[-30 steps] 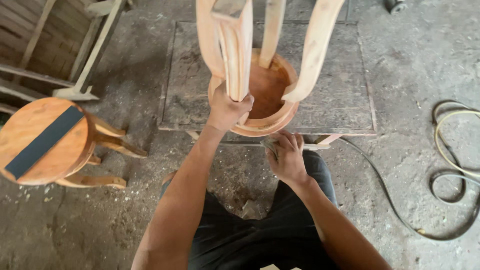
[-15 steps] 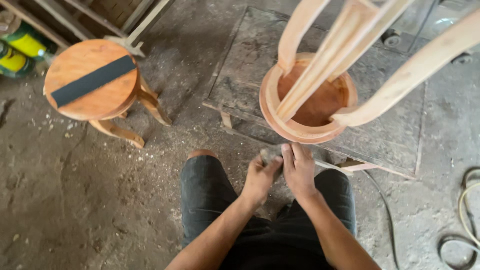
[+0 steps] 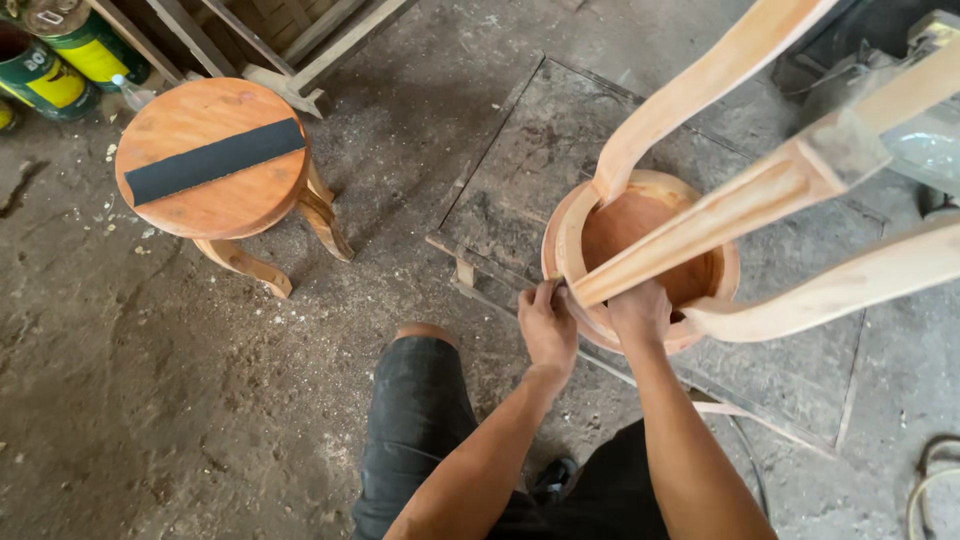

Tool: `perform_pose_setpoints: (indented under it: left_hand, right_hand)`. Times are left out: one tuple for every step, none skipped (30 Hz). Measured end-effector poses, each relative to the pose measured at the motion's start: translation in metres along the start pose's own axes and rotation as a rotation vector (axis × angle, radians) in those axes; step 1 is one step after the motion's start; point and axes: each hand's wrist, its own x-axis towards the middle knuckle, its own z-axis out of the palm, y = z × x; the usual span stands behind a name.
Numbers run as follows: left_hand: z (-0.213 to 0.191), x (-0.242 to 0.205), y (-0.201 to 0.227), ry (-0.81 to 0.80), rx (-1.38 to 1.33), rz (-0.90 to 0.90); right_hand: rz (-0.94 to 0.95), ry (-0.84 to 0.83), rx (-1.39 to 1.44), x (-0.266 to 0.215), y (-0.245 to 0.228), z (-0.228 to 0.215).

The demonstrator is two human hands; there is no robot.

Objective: The person sands the legs and underside of a wooden stool using a sanding block. They rotate the stool to access different areas, smoothing the curved surfaces and edges of the legs.

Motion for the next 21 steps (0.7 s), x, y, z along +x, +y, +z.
perform_pose_setpoints:
  left_hand:
    - [0.002,0.003,-0.005,0.000,-0.033,-0.046]
    - [0.011,0.012,-0.010,0.028,0.022,-0.075]
    - [0.021,0.026,-0.017,0.052,0.083,-0.107]
    - [0.031,0.041,-0.025,0.076,0.143,-0.139]
    - [0.039,0.054,-0.032,0.072,0.197,-0.121]
    - [0.045,0.067,-0.039,0.068,0.250,-0.103]
    - [0.051,0.072,-0.043,0.054,0.298,-0.080]
    - [0.051,0.066,-0.045,0.054,0.258,-0.048]
    - [0.045,0.052,-0.045,0.058,0.219,-0.019]
    - [0.037,0.040,-0.042,0.062,0.181,0.009]
    - [0.034,0.040,-0.039,0.054,0.186,-0.018]
    - [0.029,0.041,-0.037,0.045,0.190,-0.046]
    - [0.026,0.038,-0.032,0.036,0.190,-0.087]
    - [0.031,0.052,-0.029,0.006,0.173,-0.135]
    - [0.044,0.081,-0.029,-0.022,0.157,-0.186]
    - [0.055,0.105,-0.029,-0.051,0.140,-0.238]
    - [0.059,0.116,-0.030,-0.064,0.122,-0.165]
    - [0.061,0.125,-0.031,-0.078,0.102,-0.093]
    - [0.062,0.131,-0.033,-0.082,0.083,-0.020]
    - [0.051,0.114,-0.037,-0.081,0.059,-0.026]
    - [0.036,0.090,-0.039,-0.074,0.031,-0.020]
  right_hand:
    - [-0.006,0.000,0.012,-0.002,-0.004,-0.004]
    - [-0.013,-0.001,0.025,-0.004,-0.007,-0.007]
    - [-0.014,-0.007,0.037,-0.008,-0.009,-0.010]
    - [-0.033,-0.028,0.004,-0.009,-0.011,-0.012]
    - [-0.049,-0.049,-0.031,-0.010,-0.012,-0.013]
    - [-0.066,-0.070,-0.065,-0.009,-0.013,-0.013]
    - [-0.038,-0.056,-0.029,-0.008,-0.011,-0.011]
    - [-0.011,-0.042,0.008,-0.007,-0.010,-0.007]
    - [0.014,-0.032,0.042,-0.006,-0.008,-0.005]
    - [-0.060,-0.004,0.033,-0.009,-0.003,-0.005]
    - [-0.135,0.038,0.038,-0.008,-0.001,-0.004]
    - [-0.210,0.081,0.043,-0.005,-0.003,-0.002]
    - [-0.147,0.038,0.030,-0.005,-0.003,-0.003]
    - [-0.083,-0.004,0.018,-0.005,-0.004,-0.002]
    - [-0.020,-0.048,0.002,-0.002,-0.002,0.001]
    - [-0.061,-0.004,0.043,0.004,0.000,0.005]
    - [-0.089,0.040,0.085,0.004,0.004,0.008]
    - [-0.118,0.084,0.126,0.002,0.010,0.011]
    - [-0.197,0.106,0.075,0.001,0.014,0.014]
    - [-0.277,0.127,0.024,0.000,0.016,0.018]
    - [-0.363,0.157,-0.020,0.004,0.015,0.020]
